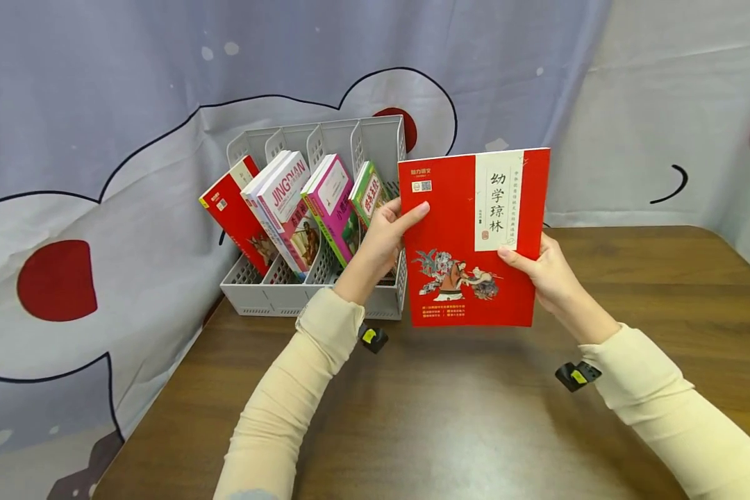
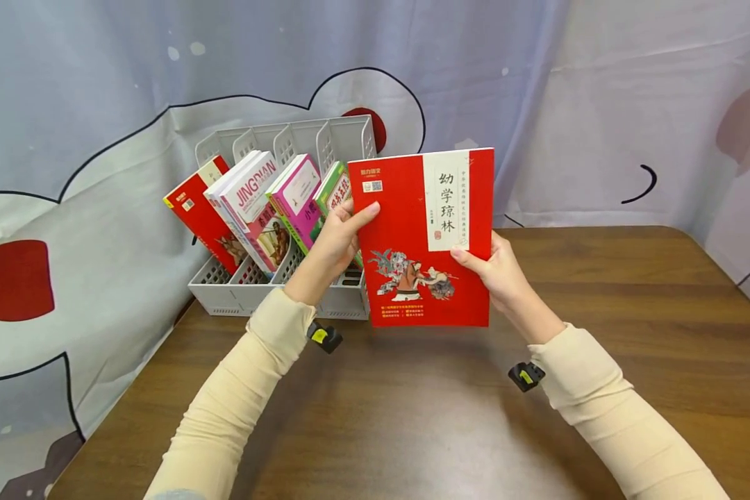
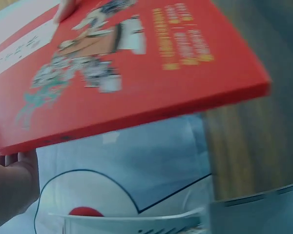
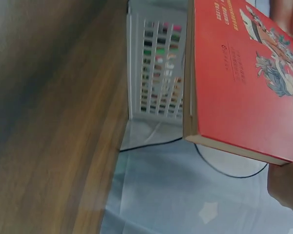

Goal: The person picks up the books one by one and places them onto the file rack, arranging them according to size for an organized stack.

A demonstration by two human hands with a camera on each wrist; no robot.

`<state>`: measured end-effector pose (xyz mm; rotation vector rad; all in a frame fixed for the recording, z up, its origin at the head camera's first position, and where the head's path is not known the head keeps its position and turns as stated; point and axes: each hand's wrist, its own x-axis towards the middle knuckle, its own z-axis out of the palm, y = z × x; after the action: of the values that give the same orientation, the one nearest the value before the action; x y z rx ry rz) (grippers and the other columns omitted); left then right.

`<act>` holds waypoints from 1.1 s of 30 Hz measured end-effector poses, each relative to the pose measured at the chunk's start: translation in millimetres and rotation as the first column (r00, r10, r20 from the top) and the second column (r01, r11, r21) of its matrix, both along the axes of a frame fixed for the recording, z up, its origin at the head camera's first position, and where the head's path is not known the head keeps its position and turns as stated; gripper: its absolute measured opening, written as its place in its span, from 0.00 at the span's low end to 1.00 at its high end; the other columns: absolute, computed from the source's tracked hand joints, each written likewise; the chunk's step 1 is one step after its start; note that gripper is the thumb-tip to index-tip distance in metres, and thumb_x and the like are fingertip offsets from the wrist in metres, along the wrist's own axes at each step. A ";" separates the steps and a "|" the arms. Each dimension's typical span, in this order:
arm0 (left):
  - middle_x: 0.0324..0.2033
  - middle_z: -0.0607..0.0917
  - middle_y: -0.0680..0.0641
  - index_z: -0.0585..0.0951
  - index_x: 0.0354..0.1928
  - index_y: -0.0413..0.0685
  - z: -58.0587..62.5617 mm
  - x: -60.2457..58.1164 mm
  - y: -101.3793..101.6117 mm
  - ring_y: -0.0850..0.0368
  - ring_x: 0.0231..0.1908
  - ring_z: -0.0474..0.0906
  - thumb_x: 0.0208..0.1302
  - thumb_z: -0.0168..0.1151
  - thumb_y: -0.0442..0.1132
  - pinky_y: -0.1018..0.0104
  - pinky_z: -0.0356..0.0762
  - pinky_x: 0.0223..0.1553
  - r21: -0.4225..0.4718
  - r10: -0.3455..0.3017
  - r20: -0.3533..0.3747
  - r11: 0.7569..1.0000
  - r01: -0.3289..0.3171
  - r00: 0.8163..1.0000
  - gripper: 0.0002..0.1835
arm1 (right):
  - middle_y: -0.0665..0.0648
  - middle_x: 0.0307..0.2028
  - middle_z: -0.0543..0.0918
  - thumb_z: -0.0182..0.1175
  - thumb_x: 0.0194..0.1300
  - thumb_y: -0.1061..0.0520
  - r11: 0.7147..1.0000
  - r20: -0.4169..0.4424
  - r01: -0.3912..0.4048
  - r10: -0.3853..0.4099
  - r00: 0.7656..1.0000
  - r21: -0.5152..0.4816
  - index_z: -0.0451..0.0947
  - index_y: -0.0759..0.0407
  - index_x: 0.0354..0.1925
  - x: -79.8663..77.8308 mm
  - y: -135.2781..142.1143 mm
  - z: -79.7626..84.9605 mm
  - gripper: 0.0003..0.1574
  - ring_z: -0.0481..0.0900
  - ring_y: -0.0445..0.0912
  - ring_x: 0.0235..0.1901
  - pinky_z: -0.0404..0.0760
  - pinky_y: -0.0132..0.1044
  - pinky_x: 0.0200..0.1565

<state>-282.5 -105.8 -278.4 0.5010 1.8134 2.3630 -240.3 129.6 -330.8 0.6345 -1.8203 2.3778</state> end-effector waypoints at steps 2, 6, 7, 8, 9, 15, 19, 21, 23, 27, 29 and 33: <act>0.32 0.83 0.56 0.71 0.57 0.36 10.1 -9.3 3.0 0.63 0.34 0.81 0.69 0.51 0.33 0.70 0.79 0.37 0.023 0.008 0.005 1.000 -0.008 1.000 0.17 | 0.43 0.39 0.86 0.54 0.63 0.72 1.000 -0.005 0.009 -0.009 1.000 0.001 0.76 0.48 0.48 -7.2 0.9 1.5 0.22 0.84 0.37 0.36 0.83 0.30 0.37; 0.30 0.83 0.55 0.74 0.52 0.39 26.1 -26.3 9.0 0.62 0.33 0.80 0.70 0.50 0.34 0.69 0.78 0.36 0.036 -0.009 0.018 0.999 0.008 1.000 0.12 | 0.43 0.39 0.86 0.53 0.63 0.72 1.000 0.001 0.019 -0.019 1.000 -0.017 0.76 0.48 0.47 -18.2 3.0 1.8 0.22 0.84 0.37 0.35 0.83 0.29 0.37; 0.30 0.83 0.55 0.74 0.50 0.40 28.7 -29.4 10.4 0.61 0.33 0.80 0.70 0.50 0.34 0.69 0.78 0.36 0.027 -0.010 0.020 1.000 0.009 1.000 0.11 | 0.43 0.38 0.86 0.53 0.63 0.73 1.000 0.004 0.020 -0.020 1.000 -0.023 0.76 0.48 0.47 -20.4 3.7 1.7 0.22 0.84 0.37 0.35 0.83 0.29 0.37; 0.30 0.83 0.54 0.74 0.49 0.41 30.8 -32.0 11.7 0.61 0.33 0.80 0.70 0.50 0.35 0.68 0.78 0.36 0.017 -0.009 0.025 1.000 0.009 1.000 0.09 | 0.43 0.38 0.86 0.53 0.63 0.72 0.999 0.009 0.020 -0.020 1.000 -0.027 0.76 0.48 0.46 -22.2 4.3 2.0 0.22 0.84 0.37 0.35 0.83 0.29 0.37; 0.31 0.82 0.54 0.74 0.48 0.42 32.5 -34.1 13.0 0.60 0.34 0.79 0.70 0.51 0.35 0.68 0.78 0.37 0.006 -0.010 0.033 1.000 0.010 0.999 0.08 | 0.43 0.38 0.86 0.54 0.63 0.72 0.999 0.013 0.017 -0.016 1.000 -0.031 0.76 0.48 0.46 -23.9 5.0 2.0 0.22 0.84 0.37 0.35 0.83 0.29 0.37; 0.34 0.80 0.52 0.73 0.46 0.45 36.7 -36.8 16.5 0.59 0.36 0.78 0.69 0.53 0.39 0.62 0.78 0.44 -0.076 -0.005 0.086 0.997 0.011 0.996 0.07 | 0.44 0.39 0.86 0.53 0.63 0.72 1.000 0.018 -0.014 0.015 1.000 -0.025 0.76 0.48 0.48 -30.4 8.7 1.2 0.22 0.84 0.38 0.36 0.83 0.30 0.37; 0.35 0.81 0.51 0.74 0.47 0.44 36.5 -34.3 15.9 0.58 0.37 0.78 0.69 0.54 0.39 0.60 0.78 0.48 -0.148 0.000 0.078 0.989 0.012 0.997 0.09 | 0.44 0.39 0.86 0.53 0.63 0.72 1.000 0.027 -0.020 0.021 0.999 -0.022 0.77 0.48 0.47 -30.3 8.5 1.0 0.22 0.84 0.37 0.35 0.83 0.30 0.37; 0.34 0.81 0.51 0.74 0.46 0.44 36.5 -32.1 15.1 0.58 0.35 0.78 0.68 0.54 0.40 0.61 0.78 0.47 -0.172 0.023 0.069 0.985 -0.011 0.997 0.09 | 0.44 0.39 0.86 0.53 0.63 0.72 1.000 0.033 -0.024 0.024 0.999 -0.014 0.77 0.48 0.47 -29.5 6.8 2.2 0.22 0.84 0.37 0.35 0.83 0.29 0.37; 0.33 0.81 0.51 0.74 0.45 0.45 36.9 -29.5 14.1 0.59 0.34 0.79 0.68 0.55 0.40 0.61 0.79 0.44 -0.170 0.056 0.067 0.984 -0.044 0.996 0.08 | 0.43 0.39 0.86 0.54 0.64 0.71 1.000 0.039 -0.026 0.026 0.999 0.004 0.76 0.47 0.48 -27.9 5.0 4.0 0.22 0.84 0.37 0.36 0.82 0.29 0.37; 0.32 0.81 0.51 0.74 0.44 0.46 41.6 -21.1 9.4 0.59 0.32 0.79 0.68 0.56 0.40 0.62 0.80 0.41 -0.127 0.117 0.052 0.986 -0.110 0.992 0.08 | 0.42 0.42 0.84 0.54 0.65 0.68 0.999 0.043 -0.045 0.044 0.998 0.023 0.69 0.47 0.54 -24.5 2.2 6.5 0.23 0.83 0.37 0.39 0.82 0.30 0.39; 0.33 0.82 0.51 0.74 0.45 0.46 46.0 -16.6 4.9 0.60 0.33 0.79 0.68 0.55 0.41 0.61 0.80 0.41 -0.117 0.144 0.027 0.983 -0.140 0.989 0.08 | 0.43 0.43 0.84 0.52 0.67 0.66 0.998 0.051 -0.053 0.052 0.997 0.032 0.65 0.48 0.56 -22.6 2.1 5.8 0.23 0.83 0.36 0.40 0.82 0.29 0.40; 0.32 0.82 0.52 0.75 0.43 0.46 56.1 -11.4 -7.0 0.61 0.32 0.80 0.67 0.56 0.41 0.62 0.80 0.40 -0.097 0.226 -0.021 0.969 -0.227 0.974 0.08 | 0.43 0.47 0.77 0.50 0.70 0.60 0.989 0.078 -0.030 0.019 0.997 0.145 0.55 0.50 0.63 -17.1 4.2 0.5 0.27 0.78 0.33 0.44 0.78 0.25 0.44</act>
<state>-293.9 -112.8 -222.4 0.3089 2.0813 2.3963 -257.5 133.8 -330.4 0.5899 -2.0443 2.3306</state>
